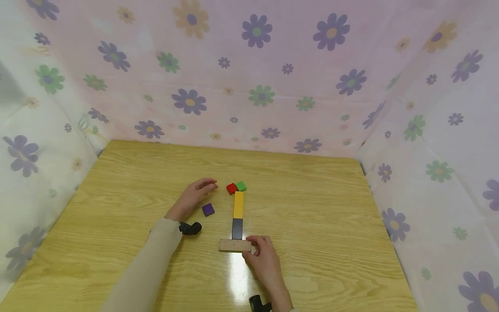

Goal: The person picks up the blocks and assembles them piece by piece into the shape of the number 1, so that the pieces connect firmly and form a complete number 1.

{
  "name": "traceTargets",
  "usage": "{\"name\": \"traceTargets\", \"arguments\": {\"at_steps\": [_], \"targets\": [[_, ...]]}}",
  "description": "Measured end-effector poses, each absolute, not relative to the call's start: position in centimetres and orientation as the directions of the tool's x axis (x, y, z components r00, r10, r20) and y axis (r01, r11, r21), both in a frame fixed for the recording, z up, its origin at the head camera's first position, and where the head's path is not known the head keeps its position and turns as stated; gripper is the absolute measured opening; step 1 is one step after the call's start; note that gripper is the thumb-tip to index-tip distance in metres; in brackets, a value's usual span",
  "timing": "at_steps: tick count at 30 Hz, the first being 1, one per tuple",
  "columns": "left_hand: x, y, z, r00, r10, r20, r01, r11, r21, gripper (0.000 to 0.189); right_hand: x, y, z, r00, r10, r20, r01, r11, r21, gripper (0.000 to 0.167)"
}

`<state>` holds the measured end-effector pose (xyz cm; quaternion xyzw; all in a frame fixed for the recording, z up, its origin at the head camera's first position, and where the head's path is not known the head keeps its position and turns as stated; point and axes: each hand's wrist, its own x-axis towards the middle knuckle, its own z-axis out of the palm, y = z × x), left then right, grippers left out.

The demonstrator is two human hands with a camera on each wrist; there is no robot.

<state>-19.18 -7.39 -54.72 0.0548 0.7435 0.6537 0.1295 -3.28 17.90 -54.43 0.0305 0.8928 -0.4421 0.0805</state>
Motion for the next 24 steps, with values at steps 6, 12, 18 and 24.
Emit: {"name": "traceTargets", "arguments": {"at_steps": [6, 12, 18, 24], "targets": [[-17.7, -8.5, -55.2, -0.992, 0.116, -0.046, -0.061, -0.126, 0.990, 0.045, -3.3, 17.9, -54.6, -0.985, -0.008, -0.171, 0.130, 0.612, -0.780, 0.033], [-16.8, -8.7, -55.8, -0.995, 0.052, -0.089, -0.093, -0.090, 0.992, 0.044, -3.3, 17.9, -54.6, -0.985, -0.008, -0.170, 0.130, 0.606, -0.785, 0.034], [-15.4, -8.8, -55.4, -0.993, -0.025, -0.114, -0.110, -0.103, 0.988, 0.042, -3.3, 17.9, -54.5, -0.987, -0.005, -0.162, 0.126, 0.605, -0.786, 0.034], [-14.6, -8.9, -55.6, -0.984, -0.026, -0.178, -0.177, -0.048, 0.983, 0.037, -3.4, 17.9, -54.4, -0.985, -0.007, -0.171, 0.132, 0.604, -0.786, 0.034]]}}
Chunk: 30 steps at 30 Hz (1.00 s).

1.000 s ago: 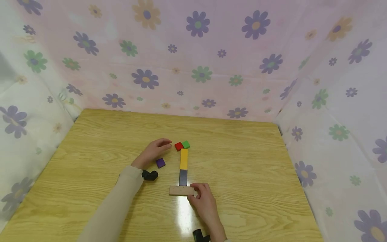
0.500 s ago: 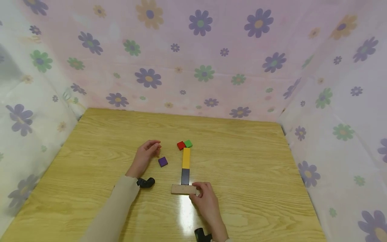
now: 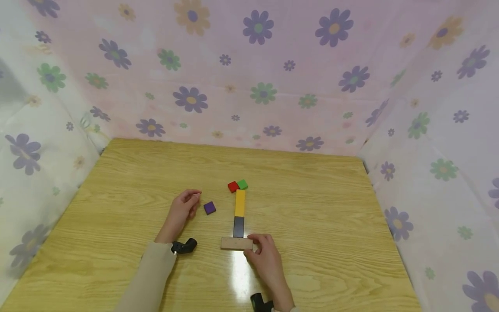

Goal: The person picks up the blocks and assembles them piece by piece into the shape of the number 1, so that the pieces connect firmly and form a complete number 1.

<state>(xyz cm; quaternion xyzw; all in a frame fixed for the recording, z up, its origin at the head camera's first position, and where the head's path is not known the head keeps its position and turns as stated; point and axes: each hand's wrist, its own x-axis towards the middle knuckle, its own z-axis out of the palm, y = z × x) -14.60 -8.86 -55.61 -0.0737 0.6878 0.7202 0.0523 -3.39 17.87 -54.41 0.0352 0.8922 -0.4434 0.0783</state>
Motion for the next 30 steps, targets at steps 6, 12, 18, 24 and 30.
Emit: {"name": "traceTargets", "arguments": {"at_steps": [6, 12, 18, 24, 30], "targets": [[-14.2, -8.5, -55.7, -0.980, -0.078, -0.184, -0.190, 0.088, 0.978, 0.025, -3.5, 17.8, -54.3, -0.988, 0.000, -0.156, 0.124, 0.608, -0.785, 0.034], [-14.3, -8.1, -55.7, -0.986, -0.081, -0.143, -0.160, 0.273, 0.949, 0.022, -3.4, 17.8, -54.3, -0.989, 0.001, -0.150, 0.120, 0.609, -0.784, 0.034], [-14.1, -7.7, -55.6, -0.990, -0.056, -0.129, -0.140, 0.319, 0.937, 0.022, -3.4, 17.9, -54.3, -0.988, -0.001, -0.155, 0.123, 0.607, -0.786, 0.034], [-13.9, -7.2, -55.3, -0.993, -0.052, -0.105, -0.117, 0.405, 0.907, 0.022, -3.5, 17.9, -54.3, -0.987, 0.000, -0.159, 0.126, 0.610, -0.783, 0.034], [-13.6, -7.0, -55.2, -0.993, -0.054, -0.105, -0.118, 0.438, 0.891, 0.021, -3.4, 17.9, -54.4, -0.987, -0.001, -0.160, 0.126, 0.609, -0.783, 0.034]]}}
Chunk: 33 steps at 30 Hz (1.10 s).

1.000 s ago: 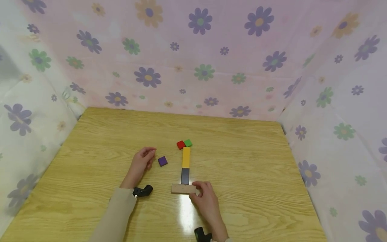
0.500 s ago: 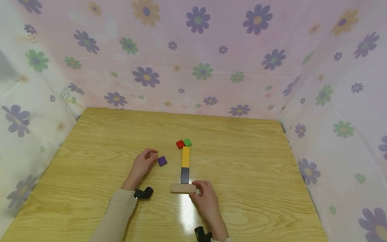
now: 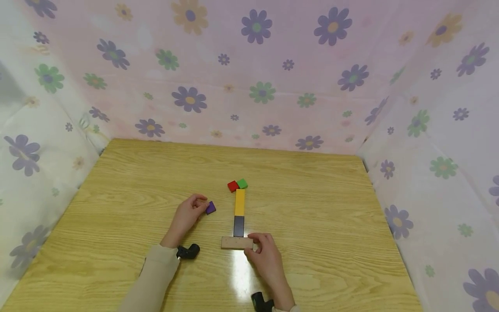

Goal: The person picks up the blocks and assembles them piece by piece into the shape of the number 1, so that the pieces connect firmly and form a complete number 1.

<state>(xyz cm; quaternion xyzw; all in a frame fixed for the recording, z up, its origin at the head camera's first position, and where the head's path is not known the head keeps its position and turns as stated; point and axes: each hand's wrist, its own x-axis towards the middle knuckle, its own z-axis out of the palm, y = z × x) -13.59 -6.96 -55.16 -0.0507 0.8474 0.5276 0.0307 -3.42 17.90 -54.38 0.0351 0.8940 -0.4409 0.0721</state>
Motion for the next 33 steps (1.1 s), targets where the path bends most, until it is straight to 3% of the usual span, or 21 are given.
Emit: {"name": "traceTargets", "arguments": {"at_steps": [19, 33], "targets": [[-12.87, -6.58, -54.96, -0.999, -0.001, -0.043, -0.037, 0.539, 0.842, 0.027, -3.39, 17.82, -54.47, -0.987, 0.002, -0.160, 0.127, 0.614, -0.779, 0.034], [-12.86, -6.67, -54.91, -0.996, 0.046, -0.076, -0.036, 0.573, 0.819, 0.031, -3.43, 17.87, -54.47, -0.986, 0.006, -0.167, 0.137, 0.604, -0.785, 0.034]]}}
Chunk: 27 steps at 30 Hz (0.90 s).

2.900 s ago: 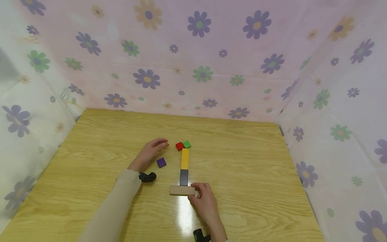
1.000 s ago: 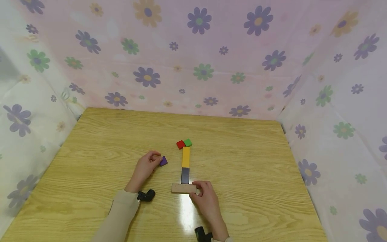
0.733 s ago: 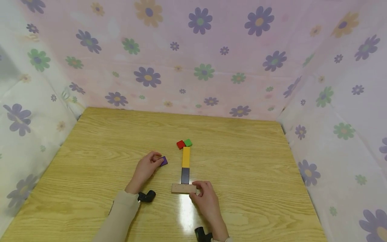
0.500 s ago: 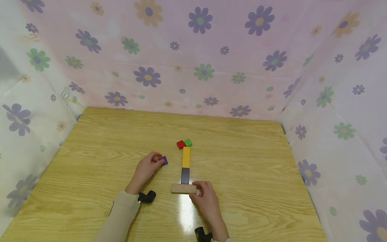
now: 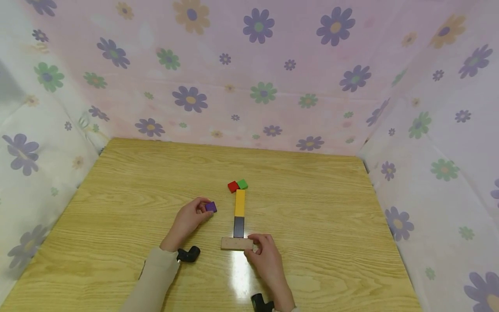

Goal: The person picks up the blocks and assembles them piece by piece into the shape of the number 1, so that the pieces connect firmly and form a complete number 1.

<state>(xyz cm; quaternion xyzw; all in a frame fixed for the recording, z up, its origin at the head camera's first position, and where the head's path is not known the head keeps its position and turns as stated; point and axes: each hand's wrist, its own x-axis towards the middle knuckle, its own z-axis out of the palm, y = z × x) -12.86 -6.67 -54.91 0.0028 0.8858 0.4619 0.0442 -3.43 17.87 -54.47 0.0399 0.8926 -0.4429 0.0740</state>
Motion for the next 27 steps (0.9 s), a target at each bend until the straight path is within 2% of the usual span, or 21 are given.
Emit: {"name": "traceTargets", "arguments": {"at_steps": [8, 27], "targets": [[-12.56, -6.86, -54.48, -0.991, 0.081, -0.103, -0.044, 0.535, 0.844, 0.033, -3.46, 17.86, -54.53, -0.986, 0.004, -0.166, 0.135, 0.603, -0.786, 0.034], [-12.52, -6.83, -54.50, -0.992, 0.053, -0.111, -0.070, 0.500, 0.863, 0.029, -3.44, 17.79, -54.44, -0.987, 0.002, -0.161, 0.129, 0.611, -0.781, 0.034]]}}
